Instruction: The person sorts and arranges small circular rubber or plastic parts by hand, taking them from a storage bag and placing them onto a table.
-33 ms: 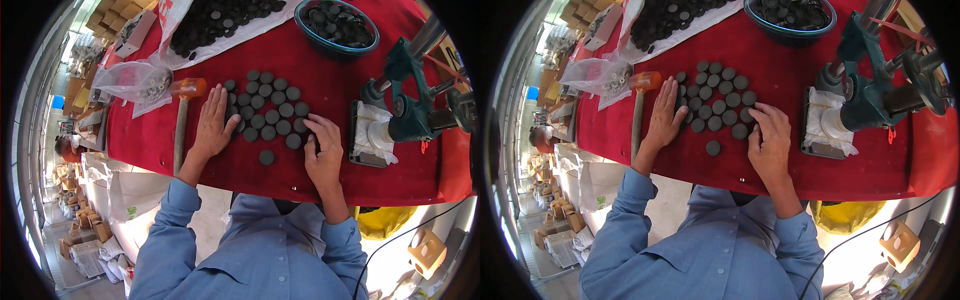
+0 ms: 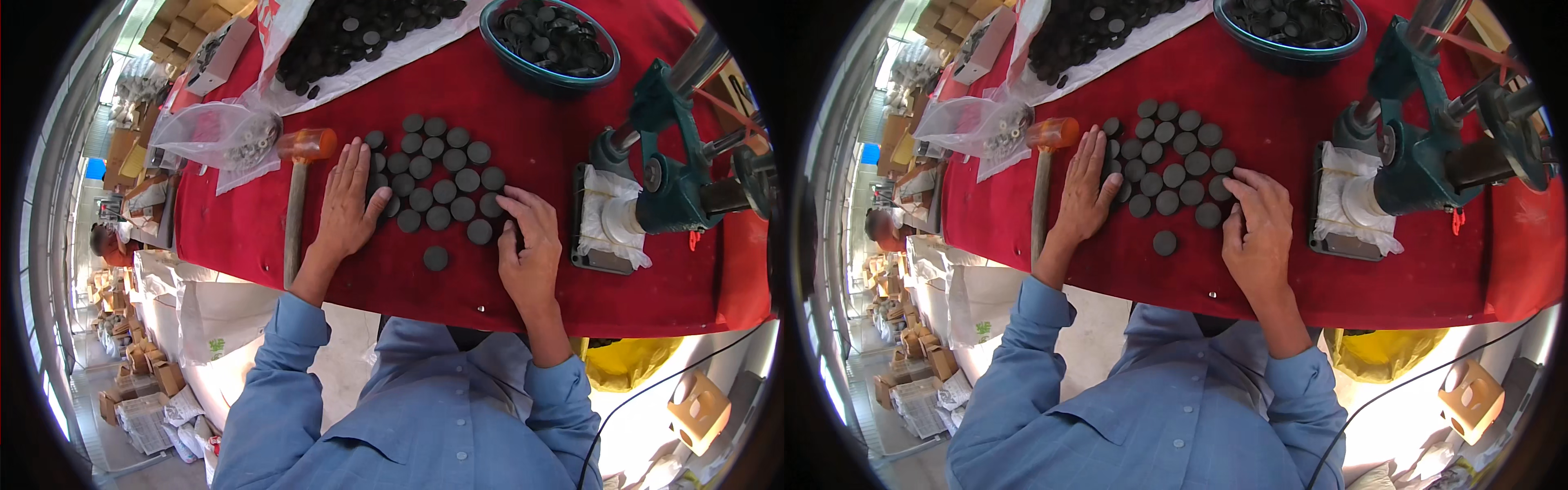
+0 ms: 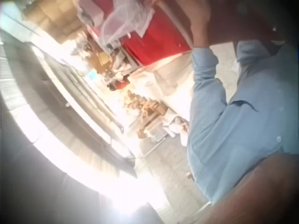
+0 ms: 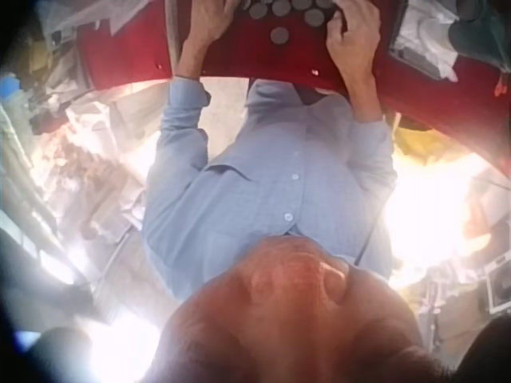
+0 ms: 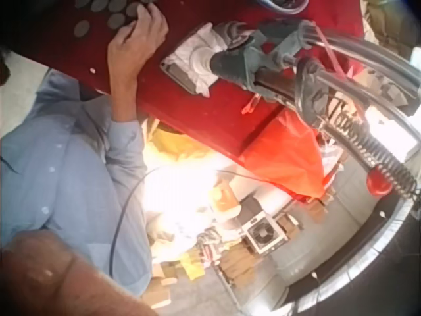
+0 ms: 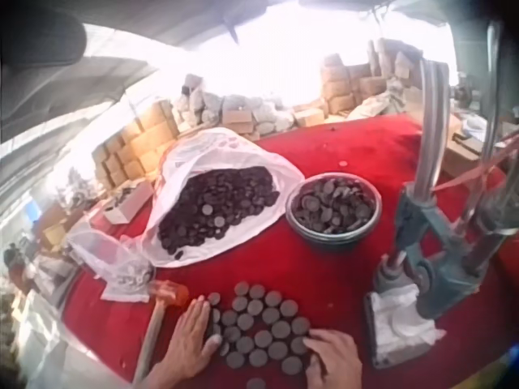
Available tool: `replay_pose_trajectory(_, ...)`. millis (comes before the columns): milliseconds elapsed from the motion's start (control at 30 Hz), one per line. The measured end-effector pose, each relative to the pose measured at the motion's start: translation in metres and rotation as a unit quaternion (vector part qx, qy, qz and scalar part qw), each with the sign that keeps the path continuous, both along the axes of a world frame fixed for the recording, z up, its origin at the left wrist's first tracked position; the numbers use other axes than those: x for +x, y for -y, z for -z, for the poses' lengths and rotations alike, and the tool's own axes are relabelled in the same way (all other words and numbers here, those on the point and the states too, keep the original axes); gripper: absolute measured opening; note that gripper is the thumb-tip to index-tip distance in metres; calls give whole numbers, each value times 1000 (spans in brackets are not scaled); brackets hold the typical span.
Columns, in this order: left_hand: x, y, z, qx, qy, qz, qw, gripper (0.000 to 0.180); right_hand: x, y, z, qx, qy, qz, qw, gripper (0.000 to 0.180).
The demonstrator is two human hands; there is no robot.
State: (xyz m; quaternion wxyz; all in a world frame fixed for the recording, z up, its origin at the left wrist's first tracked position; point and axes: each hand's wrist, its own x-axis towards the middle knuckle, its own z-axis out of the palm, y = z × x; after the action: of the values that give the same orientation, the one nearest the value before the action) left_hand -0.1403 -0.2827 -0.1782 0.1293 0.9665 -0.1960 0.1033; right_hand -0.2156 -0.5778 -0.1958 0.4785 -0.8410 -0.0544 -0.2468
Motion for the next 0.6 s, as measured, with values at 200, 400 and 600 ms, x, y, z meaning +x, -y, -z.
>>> replay_pose_trajectory(200,-14,2,-7,-14,17,9,1000,65,-1,0,-5,5,-14,-4,1000,42)
replay_pose_trajectory(400,-15,-1,-4,-12,15,4,1000,58,-2,-2,-9,1,-21,-16,1000,41)
replay_pose_trajectory(600,-13,10,-13,38,12,6,999,58,-1,-1,-9,-3,-13,-15,1000,40)
